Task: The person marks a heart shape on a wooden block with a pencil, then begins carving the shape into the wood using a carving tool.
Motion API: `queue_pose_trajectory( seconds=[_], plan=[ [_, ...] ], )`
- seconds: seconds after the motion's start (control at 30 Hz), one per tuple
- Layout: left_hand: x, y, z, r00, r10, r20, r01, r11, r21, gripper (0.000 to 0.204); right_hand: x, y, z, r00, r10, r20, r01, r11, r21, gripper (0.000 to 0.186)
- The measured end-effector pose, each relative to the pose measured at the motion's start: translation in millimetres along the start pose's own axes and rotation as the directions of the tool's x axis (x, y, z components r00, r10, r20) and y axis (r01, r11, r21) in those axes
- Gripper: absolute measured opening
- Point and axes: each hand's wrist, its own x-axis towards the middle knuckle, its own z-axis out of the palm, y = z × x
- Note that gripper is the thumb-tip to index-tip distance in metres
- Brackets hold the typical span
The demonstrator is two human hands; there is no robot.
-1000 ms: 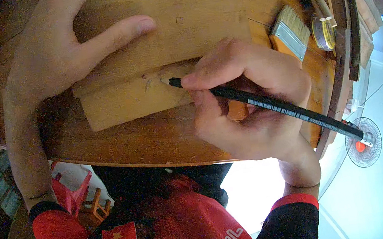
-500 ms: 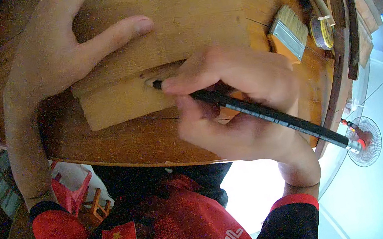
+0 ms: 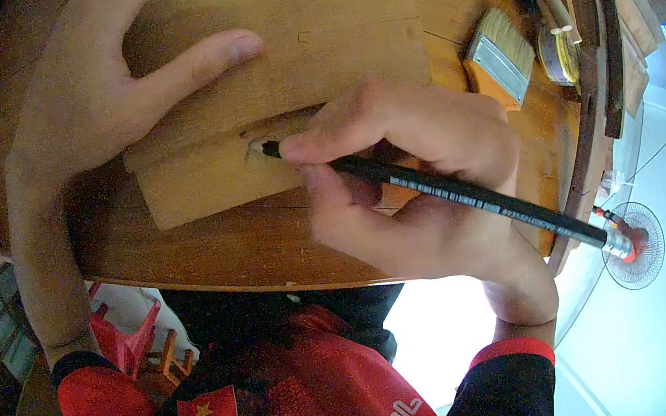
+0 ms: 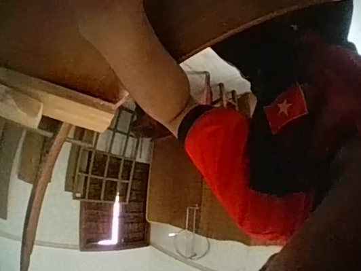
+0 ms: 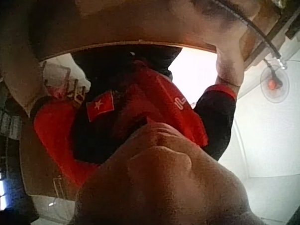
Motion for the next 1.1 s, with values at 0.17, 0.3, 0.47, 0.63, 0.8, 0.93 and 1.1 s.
queue_pose_trajectory(
  seconds=[0.17, 0.3, 0.47, 0.63, 0.8, 0.93, 1.1],
  plan=[
    [1.7, -9.9, 6.1, 1.0, -0.015, -0.005, 0.015, 1.0, 0.005, 0.054, -1.8, 3.9, -2.9, 0.995, -0.069, 0.07, 0.066, 0.997, 0.041, 0.016],
    [4.7, -9.2, 3.6, 0.991, -0.103, 0.08, 0.094, 0.99, 0.102, 0.054, -2.7, 6.9, -2.4, 0.998, -0.037, 0.045, 0.034, 0.997, 0.071, 0.016],
    [-1.4, -5.8, 8.5, 0.997, 0.038, -0.068, -0.036, 0.999, 0.022, 0.051, -2.6, 5.1, -6.5, 0.996, -0.043, 0.079, 0.03, 0.988, 0.15, 0.016],
    [6.9, -24.1, 23.0, 0.986, 0.082, -0.144, -0.104, 0.982, -0.155, 0.049, -3.0, 6.0, -4.9, 0.996, -0.045, 0.072, 0.034, 0.99, 0.137, 0.018],
    [6.6, -16.6, 18.2, 0.996, 0.027, -0.082, -0.037, 0.992, -0.121, 0.049, -2.4, 5.0, -7.7, 0.998, -0.005, 0.059, -0.002, 0.993, 0.118, 0.017],
    [2.0, -10.3, 17.1, 0.989, 0.086, -0.122, -0.088, 0.996, -0.01, 0.049, -0.7, 3.8, -10.2, 0.993, 0.0, 0.118, -0.018, 0.989, 0.15, 0.016],
    [5.3, -32.6, 25.6, 0.988, 0.084, -0.132, -0.108, 0.977, -0.186, 0.048, -2.7, 3.9, -4.9, 0.998, 0.027, 0.06, -0.034, 0.992, 0.125, 0.018]
  ],
)
